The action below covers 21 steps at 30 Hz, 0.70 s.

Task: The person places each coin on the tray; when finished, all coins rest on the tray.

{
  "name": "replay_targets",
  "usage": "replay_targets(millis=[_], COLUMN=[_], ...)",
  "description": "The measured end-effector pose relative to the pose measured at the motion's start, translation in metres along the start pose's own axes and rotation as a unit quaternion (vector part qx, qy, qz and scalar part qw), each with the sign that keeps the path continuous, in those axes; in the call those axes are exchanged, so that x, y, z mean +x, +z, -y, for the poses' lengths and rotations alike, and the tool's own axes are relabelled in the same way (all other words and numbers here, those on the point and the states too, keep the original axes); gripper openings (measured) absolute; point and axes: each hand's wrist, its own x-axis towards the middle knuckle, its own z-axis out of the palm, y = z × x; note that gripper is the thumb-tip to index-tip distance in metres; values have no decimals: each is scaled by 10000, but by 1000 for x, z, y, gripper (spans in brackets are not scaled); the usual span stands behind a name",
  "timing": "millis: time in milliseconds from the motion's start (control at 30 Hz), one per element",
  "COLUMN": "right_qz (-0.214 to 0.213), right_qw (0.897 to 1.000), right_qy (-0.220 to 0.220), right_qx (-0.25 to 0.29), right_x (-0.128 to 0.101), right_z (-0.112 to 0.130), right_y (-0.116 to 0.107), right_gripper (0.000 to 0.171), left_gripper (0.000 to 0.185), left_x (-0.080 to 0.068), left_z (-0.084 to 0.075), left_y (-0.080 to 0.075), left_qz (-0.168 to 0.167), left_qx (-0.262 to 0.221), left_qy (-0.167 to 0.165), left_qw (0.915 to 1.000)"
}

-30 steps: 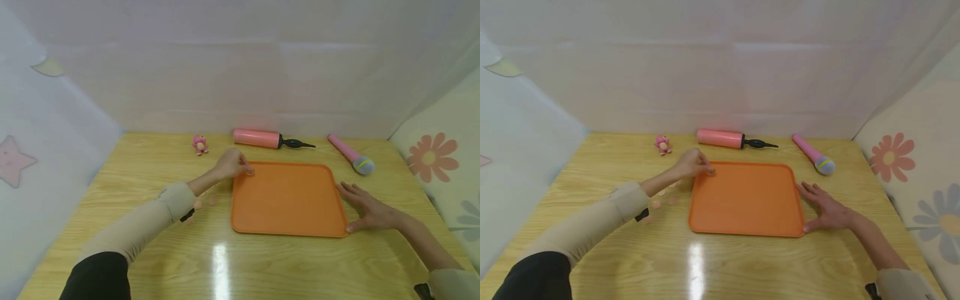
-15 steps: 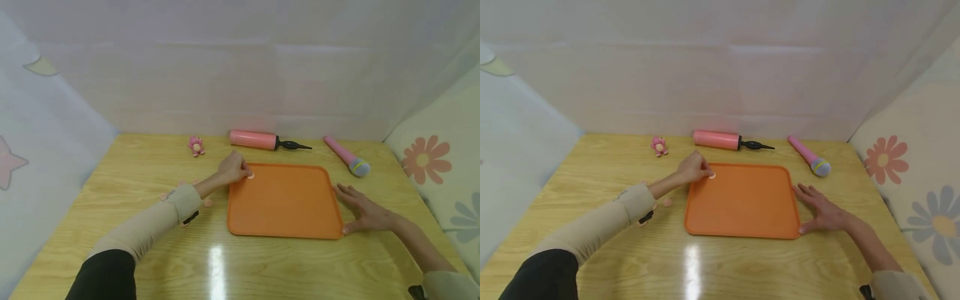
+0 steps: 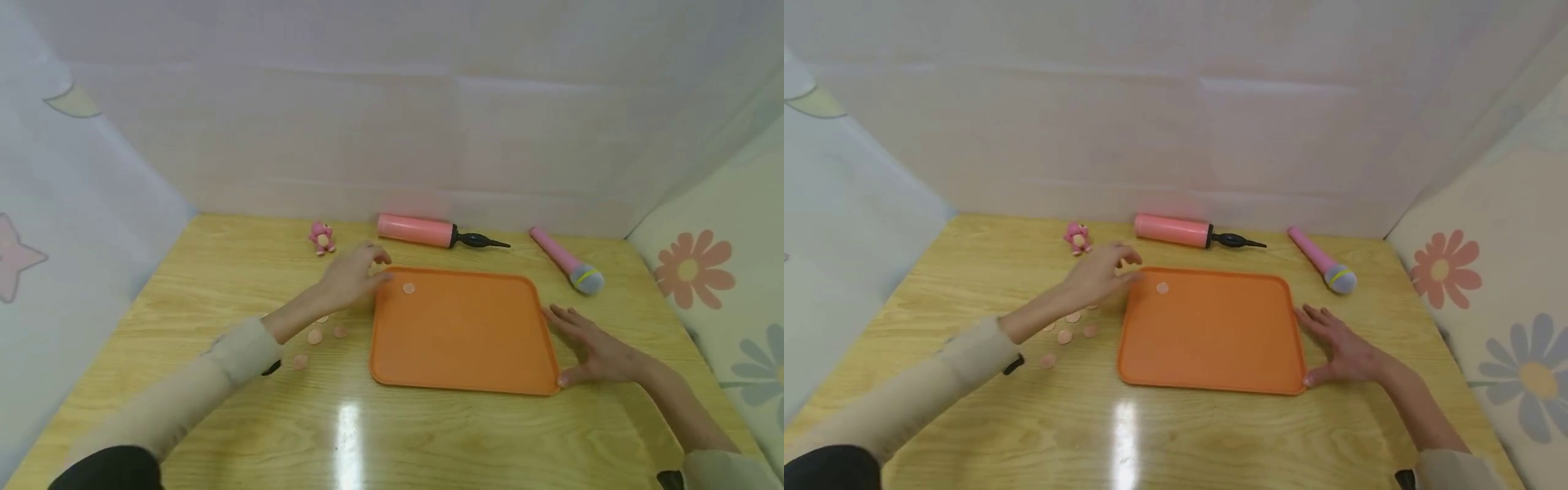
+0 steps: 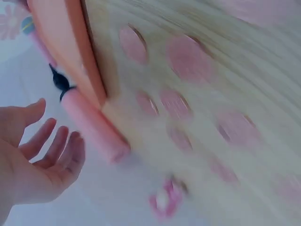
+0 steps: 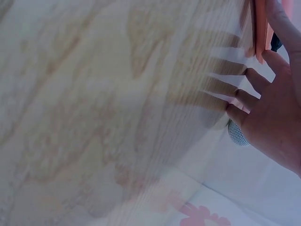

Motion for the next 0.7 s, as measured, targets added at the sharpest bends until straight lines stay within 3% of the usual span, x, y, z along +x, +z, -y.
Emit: replay_targets(millis=[100, 200, 300, 400, 533, 700], right_qz=[-11, -81, -109, -104, -99, -111], right_qw=[10000, 9999, 9999, 9999, 9999, 9999], right_qy=[-33, -27, 58, 84, 4, 29], right_qx=[-62, -93, -24, -4, -84, -31], right_x=[-2, -6, -10, -13, -13, -12], right_z=[-2, -4, -5, -6, -9, -14], right_y=[-2, -6, -11, -14, -15, -13], right_gripper=[112, 112, 112, 112, 113, 113], left_gripper=[35, 39, 44, 49, 51, 46], left_x=[-43, -88, -126, -156, -179, -181], left_z=[20, 50, 81, 101, 109, 104], left_y=[-31, -47, -49, -37, -15, -7], left_qz=[-161, -424, -552, -530, -593, -826], left_qx=[591, 1189, 1402, 1305, 1435, 2062], left_qy=[111, -175, -503, -581, -526, -147], left_qw=[9981, 9918, 9873, 9883, 9865, 9749])
